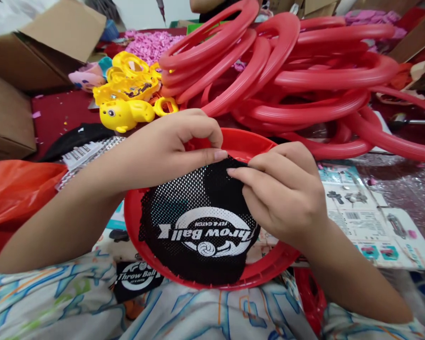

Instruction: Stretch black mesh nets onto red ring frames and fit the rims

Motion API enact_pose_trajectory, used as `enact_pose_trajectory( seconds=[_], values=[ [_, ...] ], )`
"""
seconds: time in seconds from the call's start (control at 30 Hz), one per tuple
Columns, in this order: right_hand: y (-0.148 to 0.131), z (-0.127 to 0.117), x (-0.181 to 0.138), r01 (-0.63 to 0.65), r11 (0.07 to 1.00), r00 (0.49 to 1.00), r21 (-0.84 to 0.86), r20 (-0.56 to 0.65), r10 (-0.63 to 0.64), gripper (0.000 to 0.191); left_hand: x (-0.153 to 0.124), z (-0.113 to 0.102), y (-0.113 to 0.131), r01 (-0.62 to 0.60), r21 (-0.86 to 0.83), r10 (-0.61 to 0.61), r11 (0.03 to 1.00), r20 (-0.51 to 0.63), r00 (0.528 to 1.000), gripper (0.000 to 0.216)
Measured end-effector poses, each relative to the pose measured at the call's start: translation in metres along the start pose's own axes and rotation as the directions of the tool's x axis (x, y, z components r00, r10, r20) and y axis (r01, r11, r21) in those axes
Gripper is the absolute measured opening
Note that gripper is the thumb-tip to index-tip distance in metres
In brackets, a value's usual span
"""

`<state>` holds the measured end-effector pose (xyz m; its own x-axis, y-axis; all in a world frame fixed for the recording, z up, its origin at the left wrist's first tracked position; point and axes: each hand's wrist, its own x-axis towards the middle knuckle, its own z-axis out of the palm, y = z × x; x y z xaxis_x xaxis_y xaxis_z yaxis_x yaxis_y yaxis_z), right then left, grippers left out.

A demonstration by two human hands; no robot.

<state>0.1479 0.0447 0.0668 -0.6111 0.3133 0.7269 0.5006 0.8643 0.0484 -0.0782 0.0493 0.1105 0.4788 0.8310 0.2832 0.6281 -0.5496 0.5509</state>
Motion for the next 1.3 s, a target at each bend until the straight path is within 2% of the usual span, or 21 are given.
enact_pose_trajectory(
  seconds=[0.33, 0.6, 0.83, 0.97, 1.03, 1.17, 1.3],
  values=[
    [-0.001, 0.003, -0.002, -0.054, 0.998, 0.998, -0.022, 0.024, 0.055, 0.019, 0.001, 0.008, 0.002, 0.102, 0.005, -0.101, 0.995, -0.069, 0.992, 0.019],
    [-0.001, 0.004, -0.003, -0.103, 0.994, 0.994, -0.039, 0.044, 0.105, 0.024, 0.003, 0.010, 0.004, 0.087, 0.065, -0.083, 0.994, -0.066, 0.994, 0.021],
    [-0.003, -0.002, -0.002, -0.154, 0.988, 0.985, -0.021, 0.075, 0.156, 0.025, 0.006, 0.015, 0.007, 0.139, 0.032, -0.137, 0.990, -0.059, 0.989, 0.024],
    [0.001, -0.011, 0.000, -0.223, 0.966, 0.972, 0.131, 0.110, 0.210, 0.018, 0.005, 0.012, 0.006, 0.153, 0.021, -0.152, 0.988, -0.044, 0.987, 0.024],
    [0.003, -0.014, 0.000, -0.291, 0.937, 0.956, 0.194, 0.096, 0.277, 0.017, 0.003, 0.011, 0.003, 0.168, -0.009, -0.169, 0.986, -0.053, 0.984, 0.022],
    [0.003, -0.012, -0.001, -0.434, 0.869, 0.899, 0.238, 0.048, 0.436, 0.016, -0.001, 0.011, -0.003, 0.186, -0.044, -0.188, 0.982, -0.045, 0.981, 0.022],
    [0.002, -0.006, -0.003, -0.465, 0.853, 0.876, 0.240, -0.020, 0.483, 0.017, -0.001, 0.012, -0.004, 0.175, -0.044, -0.178, 0.984, -0.082, 0.981, 0.021]
  ],
)
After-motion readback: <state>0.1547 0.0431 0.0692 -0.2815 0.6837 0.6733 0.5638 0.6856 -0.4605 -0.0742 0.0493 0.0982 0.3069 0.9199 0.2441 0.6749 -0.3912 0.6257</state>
